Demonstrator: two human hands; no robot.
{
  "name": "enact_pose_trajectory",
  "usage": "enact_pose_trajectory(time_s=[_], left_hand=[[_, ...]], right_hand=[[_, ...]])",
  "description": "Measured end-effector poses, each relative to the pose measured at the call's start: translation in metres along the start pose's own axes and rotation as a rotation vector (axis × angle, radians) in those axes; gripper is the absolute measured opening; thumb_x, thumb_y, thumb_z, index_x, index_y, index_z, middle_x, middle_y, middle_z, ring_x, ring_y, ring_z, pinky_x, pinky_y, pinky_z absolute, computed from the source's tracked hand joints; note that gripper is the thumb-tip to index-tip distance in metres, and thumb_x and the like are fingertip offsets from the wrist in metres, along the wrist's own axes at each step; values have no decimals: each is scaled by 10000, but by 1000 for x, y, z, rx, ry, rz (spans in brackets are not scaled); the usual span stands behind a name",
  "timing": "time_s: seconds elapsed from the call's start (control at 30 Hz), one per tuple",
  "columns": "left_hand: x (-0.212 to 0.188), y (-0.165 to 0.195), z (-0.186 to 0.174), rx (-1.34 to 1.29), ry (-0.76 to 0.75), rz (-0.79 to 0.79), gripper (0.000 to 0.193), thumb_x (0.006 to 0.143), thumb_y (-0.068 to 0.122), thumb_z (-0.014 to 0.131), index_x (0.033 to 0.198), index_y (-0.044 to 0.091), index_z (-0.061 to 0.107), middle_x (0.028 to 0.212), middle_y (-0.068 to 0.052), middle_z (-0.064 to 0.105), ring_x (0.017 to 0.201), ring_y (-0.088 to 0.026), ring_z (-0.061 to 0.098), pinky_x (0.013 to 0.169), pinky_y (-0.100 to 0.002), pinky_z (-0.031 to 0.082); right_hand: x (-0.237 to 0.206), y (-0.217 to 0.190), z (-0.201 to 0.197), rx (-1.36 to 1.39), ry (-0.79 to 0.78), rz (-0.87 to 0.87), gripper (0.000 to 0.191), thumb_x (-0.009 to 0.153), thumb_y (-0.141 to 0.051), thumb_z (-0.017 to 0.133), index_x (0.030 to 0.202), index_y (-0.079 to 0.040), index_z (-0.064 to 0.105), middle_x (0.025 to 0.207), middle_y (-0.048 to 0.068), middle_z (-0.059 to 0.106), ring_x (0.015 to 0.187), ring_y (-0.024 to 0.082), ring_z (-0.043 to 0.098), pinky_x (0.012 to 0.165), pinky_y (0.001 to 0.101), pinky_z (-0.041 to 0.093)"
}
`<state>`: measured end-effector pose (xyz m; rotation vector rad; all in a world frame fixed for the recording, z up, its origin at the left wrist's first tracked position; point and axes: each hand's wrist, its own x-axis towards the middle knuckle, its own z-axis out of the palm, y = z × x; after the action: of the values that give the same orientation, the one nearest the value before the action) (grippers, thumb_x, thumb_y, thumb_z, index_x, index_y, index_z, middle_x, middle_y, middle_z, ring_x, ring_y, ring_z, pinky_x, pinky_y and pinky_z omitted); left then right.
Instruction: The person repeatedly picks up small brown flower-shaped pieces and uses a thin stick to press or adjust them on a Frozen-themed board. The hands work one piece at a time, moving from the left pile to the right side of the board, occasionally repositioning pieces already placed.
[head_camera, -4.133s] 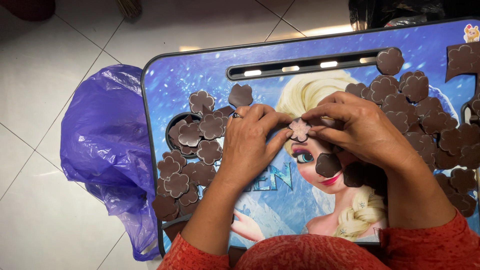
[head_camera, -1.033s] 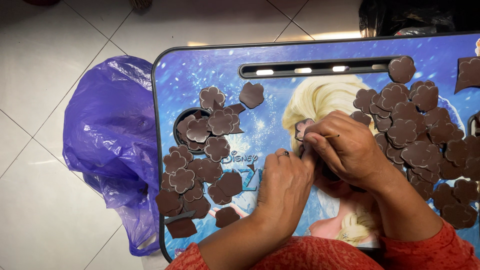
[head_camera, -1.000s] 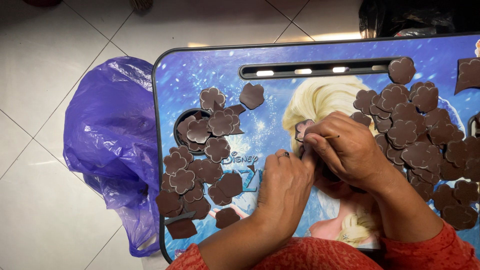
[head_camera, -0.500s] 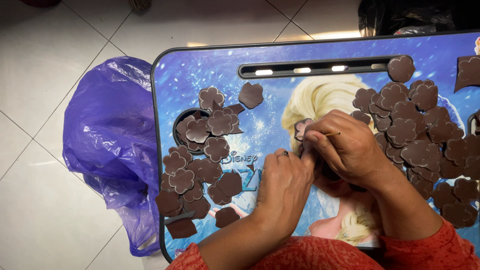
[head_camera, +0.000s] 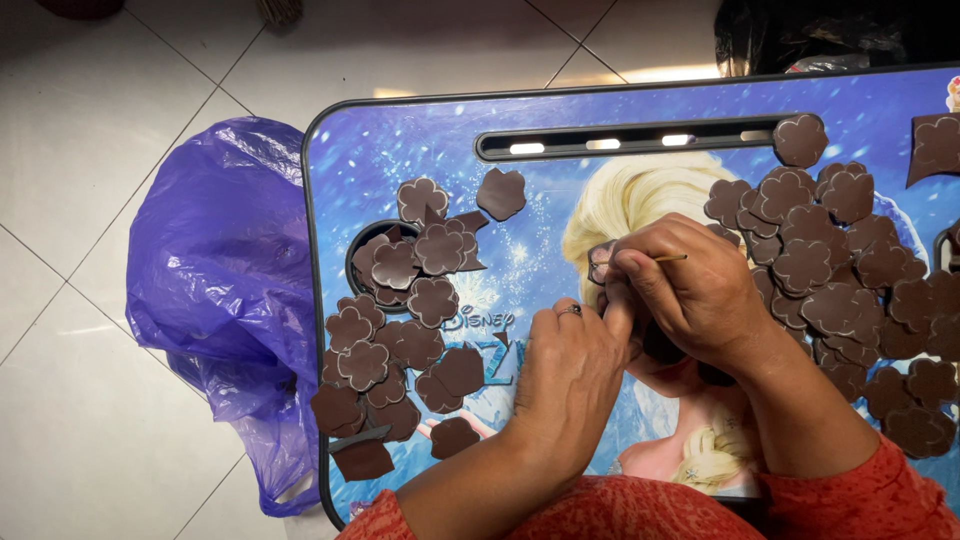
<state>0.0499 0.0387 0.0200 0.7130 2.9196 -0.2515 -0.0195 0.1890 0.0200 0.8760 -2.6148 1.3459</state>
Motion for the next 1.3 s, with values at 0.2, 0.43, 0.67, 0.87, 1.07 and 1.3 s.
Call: enact_pose_trajectory(time_s=[0.2,0.43,0.67,0.87,1.07,1.3], left_hand=[[-3,-4,-7,95,-42,130,301,927,311,599,1186,160,625,1122,-7,561,1058,-186,509,700,-303,380],[1,0,-3,6,137,-21,525,886,354,585,1344,99,613,1510,-150,485,975,-182,521,661,-265,397],[0,1,-2,60,92,-1,544,876,300,603,1376,85,600,1515,-163,480,882,-145,534,634,-246,393],[0,0,-2,51,115,-4,572,877,352,601,1379,77,585,1528,-166,474,876,-141,555,626,-242,406],[1,2,0,6,139,-42,643,930,444,573,1433,44,539,1523,-153,484,856,-134,567,625,-245,414],[1,2,0,36,140,-42,675,926,471,576,1452,51,521,1516,-136,495,820,-108,563,608,-226,408]], right_hand=[[1,5,3,-53,28,0,71,1044,-96,635,998,-43,648,922,95,703,816,248,692,734,347,544],[0,4,0,-80,38,2,65,1045,-78,628,1000,-38,654,914,102,692,816,266,673,750,359,532],[2,5,2,-75,30,-8,63,1033,-85,640,995,-36,655,913,104,695,807,264,677,734,359,536],[1,6,0,-112,52,-16,72,1043,-88,647,993,-37,650,921,106,688,818,271,673,747,366,533],[-1,7,-3,-116,58,-10,73,1049,-79,643,990,-37,654,909,99,681,809,261,669,745,359,531],[-2,6,-4,-106,70,-11,79,1045,-83,650,984,-33,654,904,98,681,797,254,663,734,353,527]])
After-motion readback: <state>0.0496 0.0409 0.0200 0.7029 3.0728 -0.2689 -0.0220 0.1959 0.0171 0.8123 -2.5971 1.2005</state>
